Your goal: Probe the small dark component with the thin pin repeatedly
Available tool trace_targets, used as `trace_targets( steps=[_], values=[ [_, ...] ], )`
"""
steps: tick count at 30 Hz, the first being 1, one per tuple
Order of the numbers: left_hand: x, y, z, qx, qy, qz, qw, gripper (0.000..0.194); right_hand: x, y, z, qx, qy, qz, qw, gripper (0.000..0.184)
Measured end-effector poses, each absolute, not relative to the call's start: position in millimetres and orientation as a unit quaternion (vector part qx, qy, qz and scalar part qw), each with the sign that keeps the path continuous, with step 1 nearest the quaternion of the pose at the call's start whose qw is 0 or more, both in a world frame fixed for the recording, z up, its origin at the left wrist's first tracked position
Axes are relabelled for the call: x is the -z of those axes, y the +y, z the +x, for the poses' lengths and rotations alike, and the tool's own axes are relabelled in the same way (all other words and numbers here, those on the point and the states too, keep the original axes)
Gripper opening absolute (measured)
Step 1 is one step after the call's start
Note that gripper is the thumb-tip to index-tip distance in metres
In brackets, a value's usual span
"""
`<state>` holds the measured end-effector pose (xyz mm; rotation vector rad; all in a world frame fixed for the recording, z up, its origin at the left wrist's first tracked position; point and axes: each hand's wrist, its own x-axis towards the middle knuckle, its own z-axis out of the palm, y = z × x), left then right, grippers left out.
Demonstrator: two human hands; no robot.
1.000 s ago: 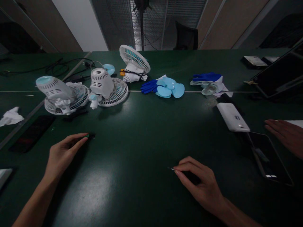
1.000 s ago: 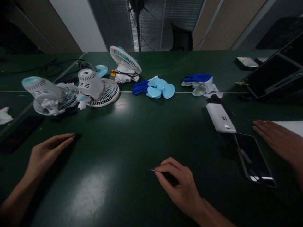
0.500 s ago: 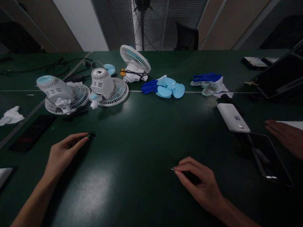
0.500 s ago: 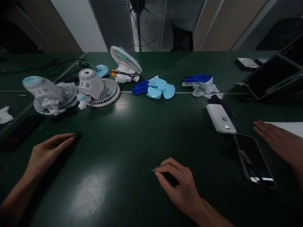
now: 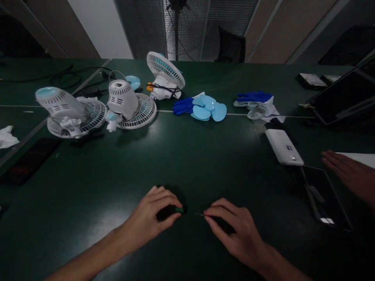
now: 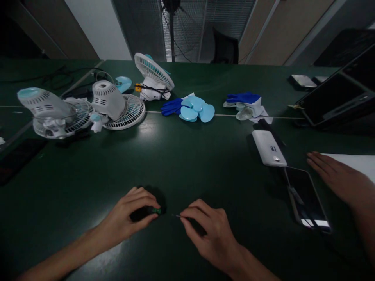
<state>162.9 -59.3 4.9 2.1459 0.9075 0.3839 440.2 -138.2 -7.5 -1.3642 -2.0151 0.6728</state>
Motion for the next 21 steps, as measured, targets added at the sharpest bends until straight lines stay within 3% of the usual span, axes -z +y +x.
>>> trace_targets(
  steps=[21],
  values=[
    [1, -64, 179, -0.151, 0.323, 0.842, 0.405, 0.015, 9, -138, 433, -0.212, -0.801, -0.489, 0.272, 0.018]
  ],
)
